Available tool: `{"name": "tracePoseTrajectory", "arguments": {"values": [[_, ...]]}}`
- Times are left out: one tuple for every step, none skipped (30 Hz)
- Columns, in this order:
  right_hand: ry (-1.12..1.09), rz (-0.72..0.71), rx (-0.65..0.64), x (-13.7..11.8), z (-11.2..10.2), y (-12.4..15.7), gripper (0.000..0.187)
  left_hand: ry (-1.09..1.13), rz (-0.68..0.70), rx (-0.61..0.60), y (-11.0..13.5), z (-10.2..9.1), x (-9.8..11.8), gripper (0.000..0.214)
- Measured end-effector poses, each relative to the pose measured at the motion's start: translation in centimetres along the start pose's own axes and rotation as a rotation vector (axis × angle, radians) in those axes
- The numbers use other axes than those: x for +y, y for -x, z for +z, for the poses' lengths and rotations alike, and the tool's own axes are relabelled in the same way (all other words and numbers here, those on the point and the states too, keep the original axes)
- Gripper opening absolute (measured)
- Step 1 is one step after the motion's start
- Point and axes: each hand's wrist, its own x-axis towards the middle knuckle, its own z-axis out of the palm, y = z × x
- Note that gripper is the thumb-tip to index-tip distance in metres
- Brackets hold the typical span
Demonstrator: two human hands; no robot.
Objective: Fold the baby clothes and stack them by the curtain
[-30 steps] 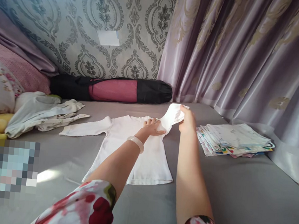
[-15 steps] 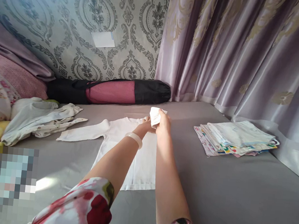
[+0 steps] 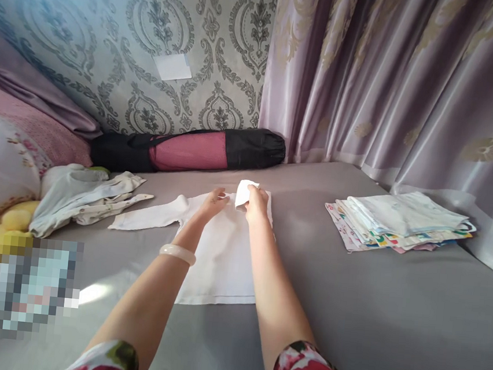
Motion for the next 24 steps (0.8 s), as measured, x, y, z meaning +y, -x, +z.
{"name": "tracePoseTrajectory", "arguments": {"values": [[0.038,0.001,-0.004,0.4,0.1,0.0,0.010,0.057,-0.078,0.046,0.4,-0.7,-0.5,0.041],[0.077,-0.003,-0.010,0.8,0.1,-0.1,0.010,0.110,-0.137,0.072,0.9,-1.3,-0.9,0.039],[0.115,-0.010,-0.018,1.2,0.1,-0.2,0.010,0.150,-0.184,0.088,1.3,-1.8,-1.3,0.038],[0.147,-0.018,-0.029,1.6,0.1,-0.2,0.010,0.177,-0.219,0.100,1.8,-2.2,-1.6,0.036],[0.174,-0.023,-0.042,2.0,0.1,-0.3,0.009,0.195,-0.238,0.111,2.3,-2.5,-1.9,0.035],[0.197,-0.023,-0.057,2.4,0.0,-0.4,0.009,0.209,-0.245,0.118,2.8,-2.7,-2.2,0.034],[0.217,-0.020,-0.075,2.8,0.0,-0.5,0.009,0.225,-0.242,0.125,3.2,-2.7,-2.4,0.033],[0.237,-0.017,-0.092,3.2,-0.1,-0.5,0.008,0.247,-0.238,0.138,3.6,-2.6,-2.6,0.033],[0.262,-0.016,-0.110,3.5,-0.1,-0.6,0.008,0.270,-0.228,0.153,3.9,-2.5,-2.8,0.032],[0.291,-0.017,-0.126,3.8,-0.2,-0.6,0.007,0.288,-0.211,0.168,4.2,-2.4,-3.0,0.033],[0.321,-0.020,-0.141,4.1,-0.2,-0.6,0.007,0.297,-0.190,0.178,4.3,-2.2,-3.1,0.034],[0.352,-0.025,-0.156,4.3,-0.2,-0.6,0.006,0.298,-0.166,0.184,4.5,-2.0,-3.3,0.035],[0.382,-0.031,-0.172,4.5,-0.1,-0.6,0.005,0.294,-0.139,0.182,4.5,-1.9,-3.4,0.037],[0.411,-0.038,-0.190,4.7,-0.1,-0.5,0.004,0.290,-0.114,0.176,4.6,-1.8,-3.5,0.038],[0.438,-0.045,-0.208,4.8,0.0,-0.5,0.004,0.287,-0.091,0.167,4.6,-1.8,-3.6,0.040],[0.464,-0.052,-0.225,4.9,0.1,-0.4,0.005,0.290,-0.071,0.162,4.7,-1.8,-3.7,0.040],[0.488,-0.057,-0.242,5.1,0.2,-0.2,0.007,0.297,-0.050,0.156,4.8,-1.8,-3.7,0.041],[0.509,-0.062,-0.256,5.2,0.3,-0.1,0.009,0.304,-0.029,0.147,4.9,-1.9,-3.6,0.041],[0.527,-0.066,-0.267,5.4,0.4,0.0,0.011,0.306,-0.008,0.136,5.1,-1.9,-3.4,0.042],[0.548,-0.071,-0.278,5.5,0.4,0.2,0.011,0.303,0.008,0.124,5.3,-2.0,-3.2,0.043],[0.575,-0.080,-0.293,5.7,0.5,0.3,0.011,0.296,0.020,0.109,5.5,-2.1,-3.0,0.045],[0.603,-0.095,-0.312,5.9,0.6,0.5,0.011,0.286,0.027,0.093,5.7,-2.2,-2.7,0.048],[0.625,-0.114,-0.336,6.1,0.6,0.6,0.010,0.273,0.032,0.082,5.9,-2.3,-2.4,0.050],[0.655,-0.138,-0.363,6.2,0.6,0.7,0.010,0.256,0.036,0.080,6.1,-2.4,-2.1,0.052]]}}
